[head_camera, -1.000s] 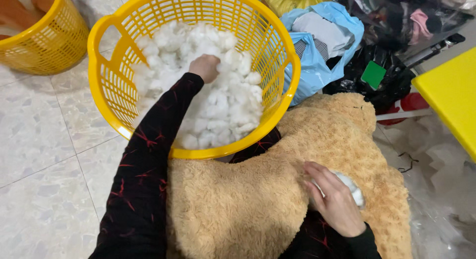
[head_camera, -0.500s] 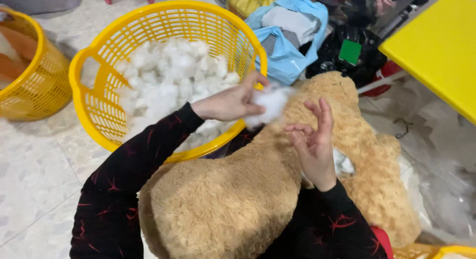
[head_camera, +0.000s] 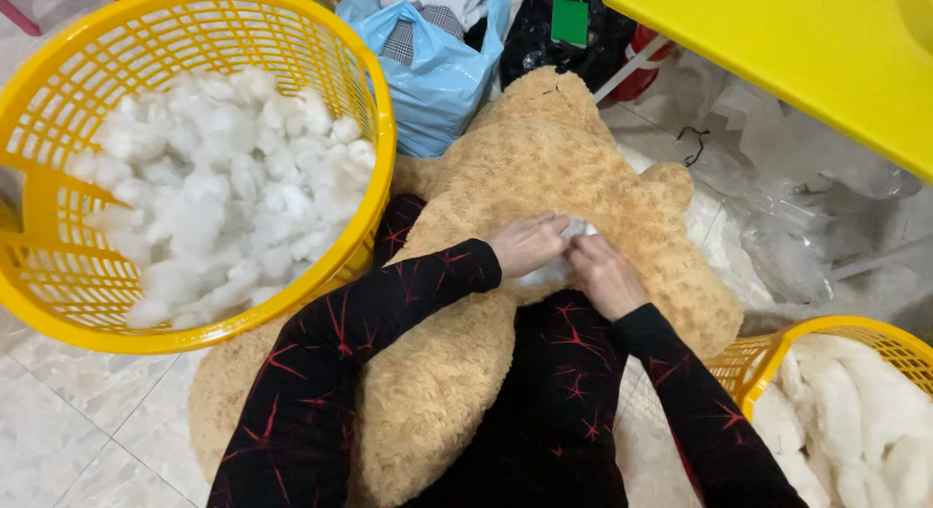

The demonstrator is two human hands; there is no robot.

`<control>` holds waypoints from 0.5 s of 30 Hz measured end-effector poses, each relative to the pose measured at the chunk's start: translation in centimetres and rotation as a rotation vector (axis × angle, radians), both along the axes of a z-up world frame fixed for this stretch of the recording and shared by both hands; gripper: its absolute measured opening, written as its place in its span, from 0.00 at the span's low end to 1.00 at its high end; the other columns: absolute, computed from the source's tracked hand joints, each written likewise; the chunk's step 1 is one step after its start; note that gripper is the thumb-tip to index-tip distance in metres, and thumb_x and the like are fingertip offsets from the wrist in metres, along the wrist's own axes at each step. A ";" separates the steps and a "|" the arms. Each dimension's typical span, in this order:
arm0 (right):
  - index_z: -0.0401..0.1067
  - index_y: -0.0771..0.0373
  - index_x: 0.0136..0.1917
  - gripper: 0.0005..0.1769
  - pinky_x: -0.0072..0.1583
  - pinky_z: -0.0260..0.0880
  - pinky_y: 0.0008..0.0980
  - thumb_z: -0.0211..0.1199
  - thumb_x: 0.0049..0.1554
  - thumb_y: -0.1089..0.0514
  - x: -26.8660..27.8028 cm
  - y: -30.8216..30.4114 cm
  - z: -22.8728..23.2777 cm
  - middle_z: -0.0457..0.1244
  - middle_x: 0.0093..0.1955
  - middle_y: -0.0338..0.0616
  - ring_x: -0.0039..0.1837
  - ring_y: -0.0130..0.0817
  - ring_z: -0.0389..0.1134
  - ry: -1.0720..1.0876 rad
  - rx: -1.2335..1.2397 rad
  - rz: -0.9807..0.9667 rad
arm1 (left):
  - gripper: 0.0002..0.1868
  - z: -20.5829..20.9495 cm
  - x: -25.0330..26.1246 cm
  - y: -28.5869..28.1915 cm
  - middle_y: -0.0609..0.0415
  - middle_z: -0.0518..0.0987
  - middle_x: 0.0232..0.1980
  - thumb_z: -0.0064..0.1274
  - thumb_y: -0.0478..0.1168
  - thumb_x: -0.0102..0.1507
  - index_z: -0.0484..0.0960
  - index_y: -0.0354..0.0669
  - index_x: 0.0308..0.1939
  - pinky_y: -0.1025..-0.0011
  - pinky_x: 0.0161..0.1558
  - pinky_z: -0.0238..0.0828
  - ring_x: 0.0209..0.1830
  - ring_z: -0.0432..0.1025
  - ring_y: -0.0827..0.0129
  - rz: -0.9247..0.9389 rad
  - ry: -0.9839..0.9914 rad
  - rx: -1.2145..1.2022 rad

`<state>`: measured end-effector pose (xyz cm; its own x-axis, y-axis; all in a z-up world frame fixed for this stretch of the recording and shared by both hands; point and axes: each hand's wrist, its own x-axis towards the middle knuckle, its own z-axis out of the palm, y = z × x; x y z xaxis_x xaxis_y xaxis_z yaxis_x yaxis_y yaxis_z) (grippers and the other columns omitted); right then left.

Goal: The person repeatedly takes handfuls of white stuffing from a yellow basket and inserts them into an opening in a large teddy bear resting on their lap. They push and compress the stuffing into the bear's body throughout the clip.

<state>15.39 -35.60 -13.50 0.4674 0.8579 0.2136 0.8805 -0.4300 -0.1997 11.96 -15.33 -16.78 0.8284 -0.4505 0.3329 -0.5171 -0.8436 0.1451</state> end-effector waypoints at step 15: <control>0.75 0.62 0.47 0.14 0.68 0.58 0.41 0.59 0.46 0.59 -1.1 2.1 -10.7 0.68 0.53 0.46 0.64 0.42 0.67 0.168 -0.282 0.151 | 0.29 -1.6 -0.5 -1.8 0.45 0.82 0.52 0.57 0.48 0.54 0.82 0.43 0.58 0.60 0.58 0.70 0.54 0.75 0.55 -0.188 0.791 -0.132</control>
<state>14.31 -33.54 -24.22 0.3390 0.9343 -0.1105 0.9033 -0.3561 -0.2395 11.51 -17.17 -18.40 0.7548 -0.6030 -0.2580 -0.3511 -0.7037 0.6177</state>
